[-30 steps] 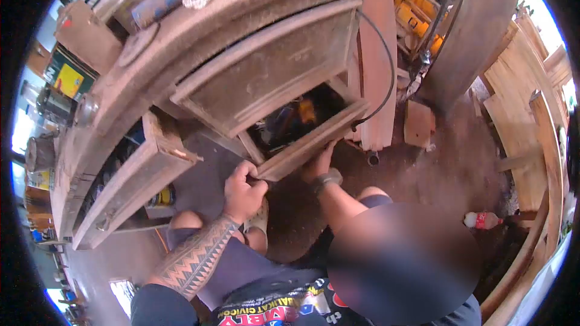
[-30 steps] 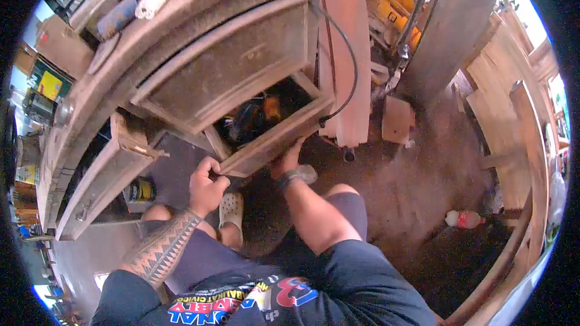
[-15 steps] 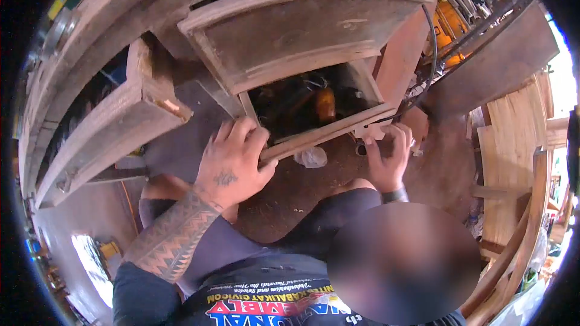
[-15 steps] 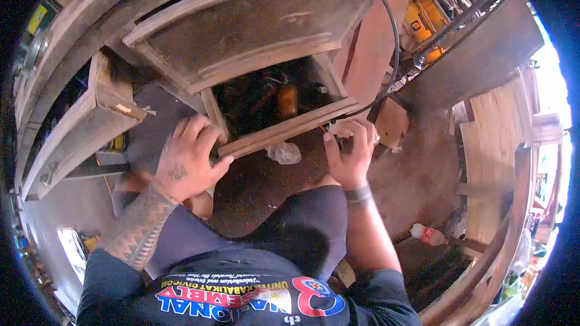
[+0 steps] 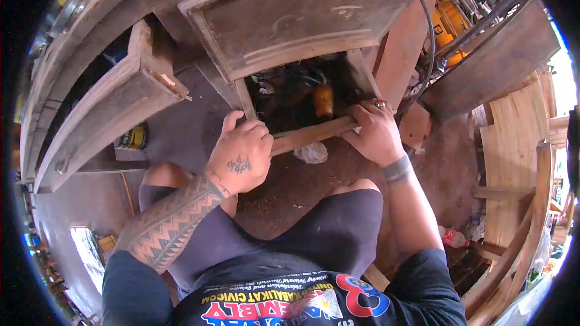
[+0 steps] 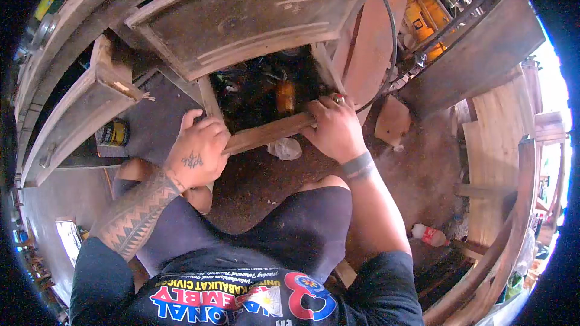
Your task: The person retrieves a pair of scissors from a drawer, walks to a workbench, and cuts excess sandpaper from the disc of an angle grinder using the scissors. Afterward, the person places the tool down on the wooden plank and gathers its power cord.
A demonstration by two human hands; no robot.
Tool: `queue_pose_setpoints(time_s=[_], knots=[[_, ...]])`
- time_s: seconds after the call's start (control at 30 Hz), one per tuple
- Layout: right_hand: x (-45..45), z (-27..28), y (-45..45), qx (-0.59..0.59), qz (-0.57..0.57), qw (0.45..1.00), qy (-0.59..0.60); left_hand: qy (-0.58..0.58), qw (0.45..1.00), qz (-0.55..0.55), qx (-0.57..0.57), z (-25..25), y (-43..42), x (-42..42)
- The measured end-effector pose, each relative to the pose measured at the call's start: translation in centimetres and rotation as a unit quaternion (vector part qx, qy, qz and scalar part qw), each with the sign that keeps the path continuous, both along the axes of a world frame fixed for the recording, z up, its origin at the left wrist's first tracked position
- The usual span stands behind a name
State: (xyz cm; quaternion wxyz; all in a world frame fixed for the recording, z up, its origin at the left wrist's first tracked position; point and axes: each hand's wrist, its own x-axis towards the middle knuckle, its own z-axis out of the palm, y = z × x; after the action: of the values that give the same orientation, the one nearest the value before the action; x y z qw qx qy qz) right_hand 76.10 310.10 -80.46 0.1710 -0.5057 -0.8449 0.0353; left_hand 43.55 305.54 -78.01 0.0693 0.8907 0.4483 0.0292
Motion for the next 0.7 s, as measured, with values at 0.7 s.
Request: queue_pose_setpoints(time_s=[0.7], knots=[[1.3,1.6,1.3,-0.145,0.01,0.979,0.145,0.005,0.99,0.033,-0.138,6.5,1.8,-6.9]])
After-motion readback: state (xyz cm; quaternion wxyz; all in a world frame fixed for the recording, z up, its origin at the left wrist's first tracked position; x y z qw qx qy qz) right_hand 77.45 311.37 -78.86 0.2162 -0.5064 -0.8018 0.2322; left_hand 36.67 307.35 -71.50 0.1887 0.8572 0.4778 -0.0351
